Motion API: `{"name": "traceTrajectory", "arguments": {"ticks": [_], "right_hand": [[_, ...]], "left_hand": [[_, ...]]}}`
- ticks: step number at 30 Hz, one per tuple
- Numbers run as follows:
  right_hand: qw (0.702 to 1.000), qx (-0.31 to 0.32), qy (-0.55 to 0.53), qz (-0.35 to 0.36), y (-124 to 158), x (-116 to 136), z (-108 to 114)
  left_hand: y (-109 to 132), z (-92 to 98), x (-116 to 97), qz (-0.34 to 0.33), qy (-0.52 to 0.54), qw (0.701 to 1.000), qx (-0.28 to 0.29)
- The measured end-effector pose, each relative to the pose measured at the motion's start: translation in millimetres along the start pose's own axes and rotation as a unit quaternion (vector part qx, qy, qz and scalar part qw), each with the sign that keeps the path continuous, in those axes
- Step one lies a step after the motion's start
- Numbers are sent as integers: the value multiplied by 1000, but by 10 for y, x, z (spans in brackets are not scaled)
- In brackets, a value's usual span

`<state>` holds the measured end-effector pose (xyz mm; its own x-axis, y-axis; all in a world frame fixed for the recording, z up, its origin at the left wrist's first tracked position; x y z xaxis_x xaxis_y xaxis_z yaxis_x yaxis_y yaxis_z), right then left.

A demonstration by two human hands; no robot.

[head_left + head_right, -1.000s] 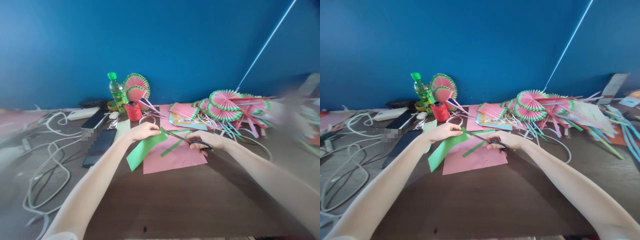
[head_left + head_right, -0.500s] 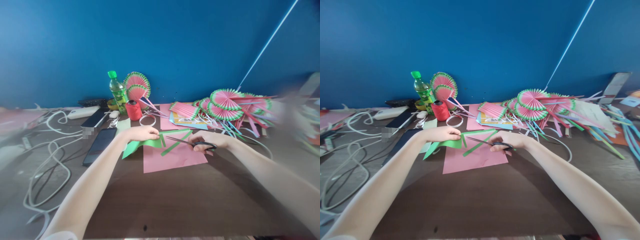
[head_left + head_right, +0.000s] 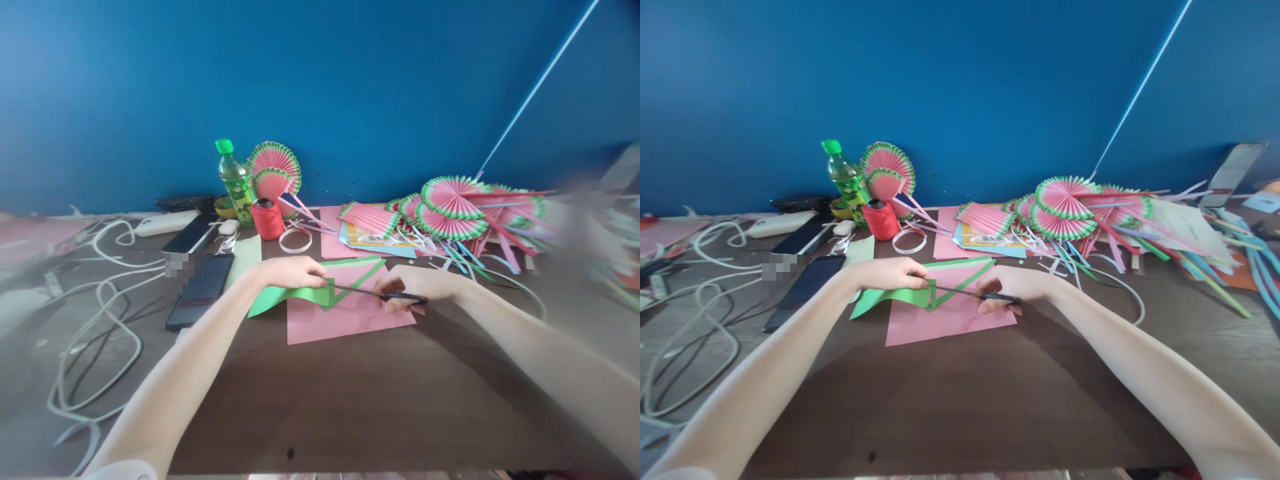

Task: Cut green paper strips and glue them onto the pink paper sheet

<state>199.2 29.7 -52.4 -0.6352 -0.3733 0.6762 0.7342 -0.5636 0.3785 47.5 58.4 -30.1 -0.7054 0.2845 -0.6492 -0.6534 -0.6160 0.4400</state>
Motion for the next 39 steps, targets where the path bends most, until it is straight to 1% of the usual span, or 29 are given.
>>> {"name": "traceTrajectory", "arguments": {"ticks": [13, 22, 34, 39], "right_hand": [[1000, 3, 6, -4, -8, -43, 0], [1000, 5, -10, 11, -20, -76, -7], [1000, 5, -4, 11, -14, -37, -1], [1000, 8, -2, 10, -11, -19, -2]], "left_hand": [[10, 34, 3, -7, 16, 1000, -17], [27, 30, -21, 1, 14, 1000, -18], [20, 24, -7, 10, 5, 1000, -20], [14, 15, -19, 3, 5, 1000, -15]]}}
Point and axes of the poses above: each hand's wrist, its own y-axis away from the middle knuckle, its own z-axis out of the back of the hand, x = y × z, the point moved 8 cm from there along -y, towards the middle knuckle, and after that the axes turned 15 degrees about y, right-handed, at the moved point
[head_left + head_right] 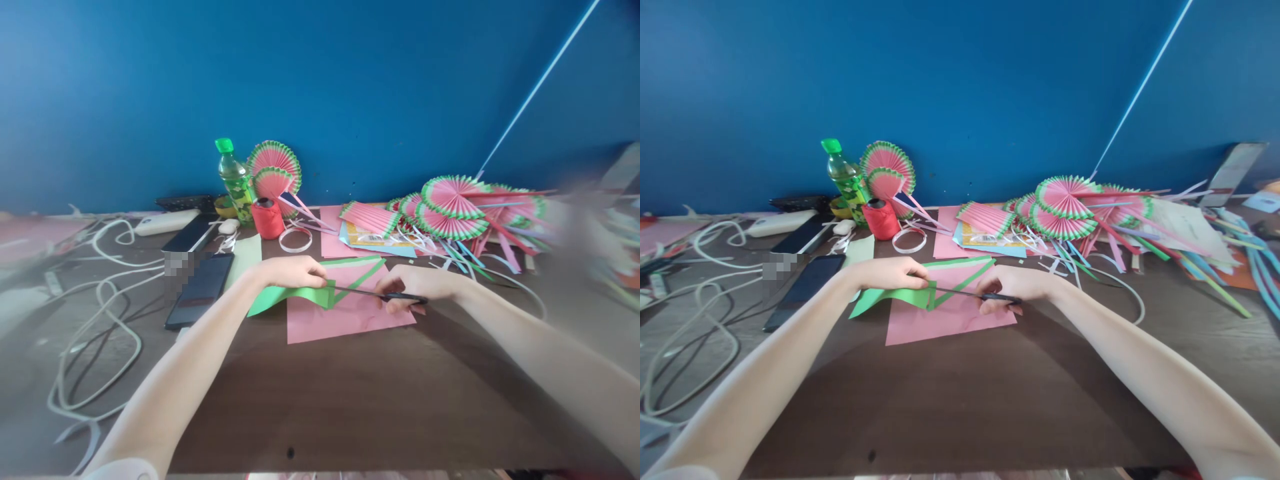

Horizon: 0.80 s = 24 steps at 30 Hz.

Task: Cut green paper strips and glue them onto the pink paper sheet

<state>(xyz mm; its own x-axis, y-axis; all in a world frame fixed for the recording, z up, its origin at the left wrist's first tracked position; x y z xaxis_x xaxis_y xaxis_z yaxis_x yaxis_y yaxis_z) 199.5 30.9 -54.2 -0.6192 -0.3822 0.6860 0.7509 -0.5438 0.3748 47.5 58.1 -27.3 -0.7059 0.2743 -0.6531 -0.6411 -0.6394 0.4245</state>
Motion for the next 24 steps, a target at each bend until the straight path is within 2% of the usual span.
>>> {"name": "traceTrajectory", "arguments": {"ticks": [11, 24], "right_hand": [[1000, -1, 1, -5, -2, -26, -3], [1000, -10, 2, 19, -20, -33, 4]], "left_hand": [[-6, 7, -13, -17, 15, 1000, -7], [-4, 13, 11, 2, 5, 1000, -9]]}}
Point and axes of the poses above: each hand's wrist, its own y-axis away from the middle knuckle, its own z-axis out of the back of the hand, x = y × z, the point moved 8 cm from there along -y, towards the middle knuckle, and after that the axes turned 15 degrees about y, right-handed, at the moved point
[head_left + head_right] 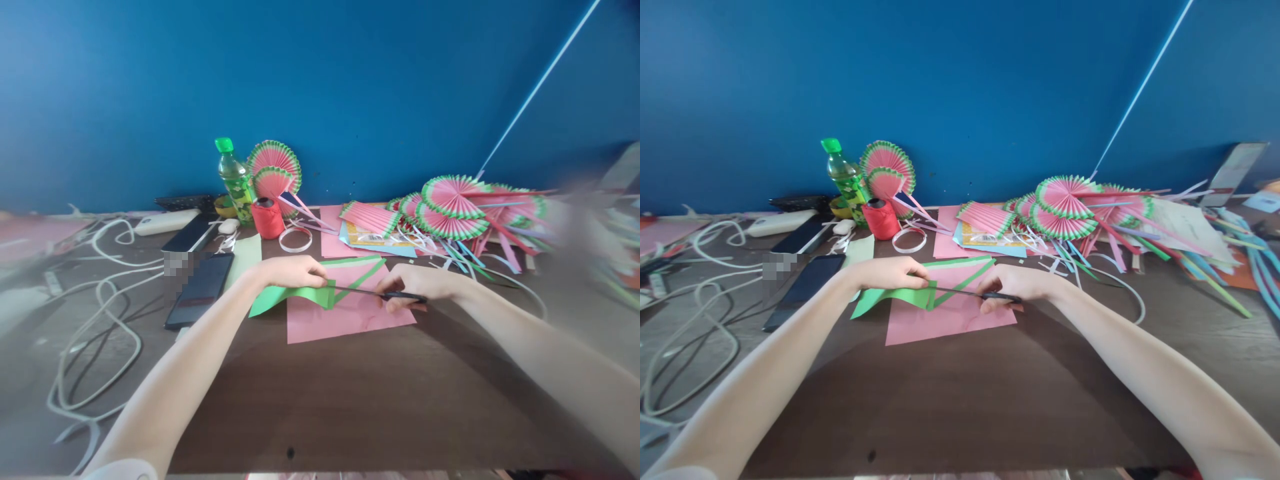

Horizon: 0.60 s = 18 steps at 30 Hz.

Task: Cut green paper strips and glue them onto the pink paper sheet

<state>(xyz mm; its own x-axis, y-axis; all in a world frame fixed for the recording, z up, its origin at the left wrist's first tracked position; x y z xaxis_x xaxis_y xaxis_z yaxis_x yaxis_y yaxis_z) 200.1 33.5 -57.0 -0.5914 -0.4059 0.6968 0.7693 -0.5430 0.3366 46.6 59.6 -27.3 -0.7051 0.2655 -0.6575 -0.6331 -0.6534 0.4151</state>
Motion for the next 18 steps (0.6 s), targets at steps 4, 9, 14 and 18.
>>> {"name": "traceTrajectory", "arguments": {"ticks": [4, 9, 14, 18], "right_hand": [[1000, -3, -2, -2, 4, -4, 2], [1000, -5, 0, -9, 4, -21, 6], [1000, -3, -6, -10, -2, -32, 7], [1000, -2, -8, -10, -3, -28, 11]], "left_hand": [[1, -2, -6, -1, 8, 1000, -1], [0, -10, -8, 0, 6, 1000, 3], [0, -10, -2, 3, -5, 1000, 4], [3, -15, -17, 3, -7, 1000, 5]]}}
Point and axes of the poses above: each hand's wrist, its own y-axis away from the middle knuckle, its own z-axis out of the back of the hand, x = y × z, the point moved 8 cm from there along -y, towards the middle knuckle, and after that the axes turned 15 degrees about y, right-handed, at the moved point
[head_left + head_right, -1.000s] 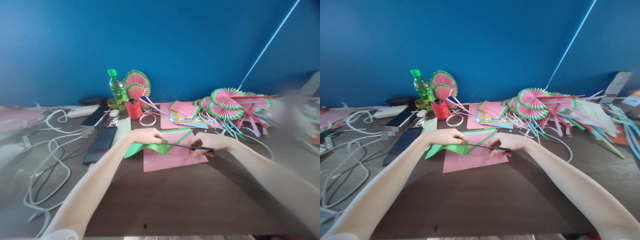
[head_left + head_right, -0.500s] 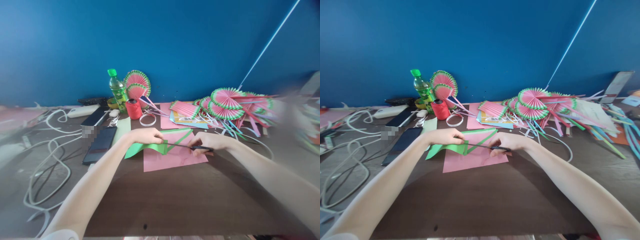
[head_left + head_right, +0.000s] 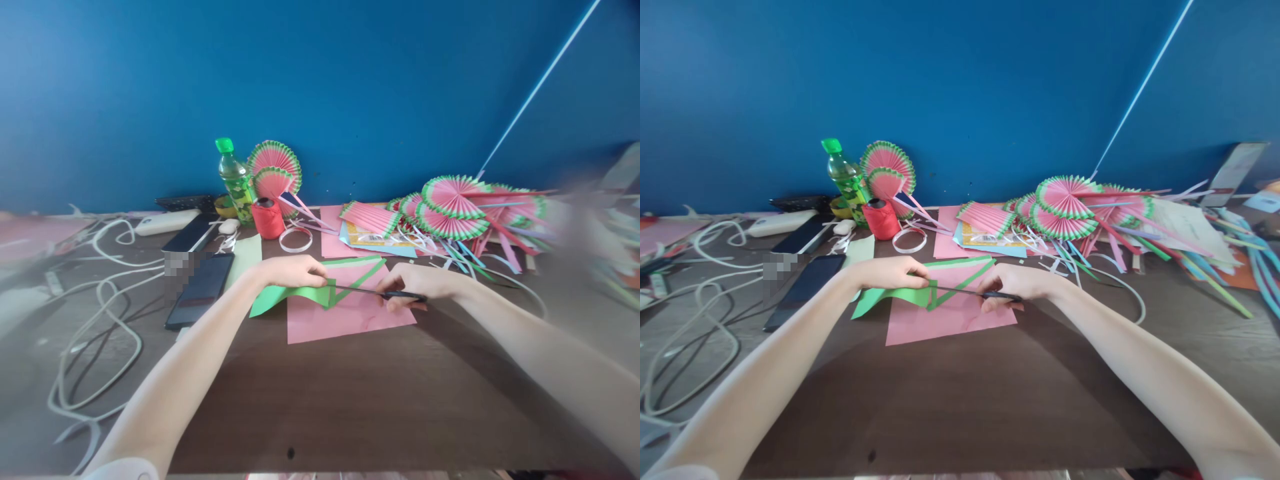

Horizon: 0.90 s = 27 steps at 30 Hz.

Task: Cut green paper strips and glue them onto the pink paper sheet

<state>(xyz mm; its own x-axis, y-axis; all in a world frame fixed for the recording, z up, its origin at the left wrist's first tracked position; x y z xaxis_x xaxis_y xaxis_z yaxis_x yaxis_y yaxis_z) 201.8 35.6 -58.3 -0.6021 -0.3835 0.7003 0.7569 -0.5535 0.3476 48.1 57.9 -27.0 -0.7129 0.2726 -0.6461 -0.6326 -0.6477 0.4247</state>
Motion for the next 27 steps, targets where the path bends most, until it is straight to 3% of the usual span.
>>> {"name": "traceTrajectory", "arguments": {"ticks": [5, 8, 10, 12, 16, 19, 24, 27], "right_hand": [[1000, -9, 8, -20, 24, 10, 31], [999, -22, 16, -29, 45, 4, 70], [999, -28, 17, -30, 52, -18, 90], [999, -31, 13, -35, 50, -56, 100], [998, -43, 1, -51, 30, -131, 114], [996, -57, -3, -67, 17, -174, 130], [995, -63, -4, -83, 16, -210, 138], [994, -63, -4, -86, 25, -207, 143]], "left_hand": [[28, 53, -9, -2, -4, 1000, -15], [62, 190, 33, -7, -4, 998, -64], [93, 368, 99, -8, -2, 990, -139], [161, 616, 189, -12, 14, 965, -260], [378, 987, 411, -28, 77, 876, -475], [541, 1072, 488, -26, 48, 820, -570], [640, 1013, 368, 11, -84, 791, -606], [556, 931, 241, -18, -65, 810, -583]]}}
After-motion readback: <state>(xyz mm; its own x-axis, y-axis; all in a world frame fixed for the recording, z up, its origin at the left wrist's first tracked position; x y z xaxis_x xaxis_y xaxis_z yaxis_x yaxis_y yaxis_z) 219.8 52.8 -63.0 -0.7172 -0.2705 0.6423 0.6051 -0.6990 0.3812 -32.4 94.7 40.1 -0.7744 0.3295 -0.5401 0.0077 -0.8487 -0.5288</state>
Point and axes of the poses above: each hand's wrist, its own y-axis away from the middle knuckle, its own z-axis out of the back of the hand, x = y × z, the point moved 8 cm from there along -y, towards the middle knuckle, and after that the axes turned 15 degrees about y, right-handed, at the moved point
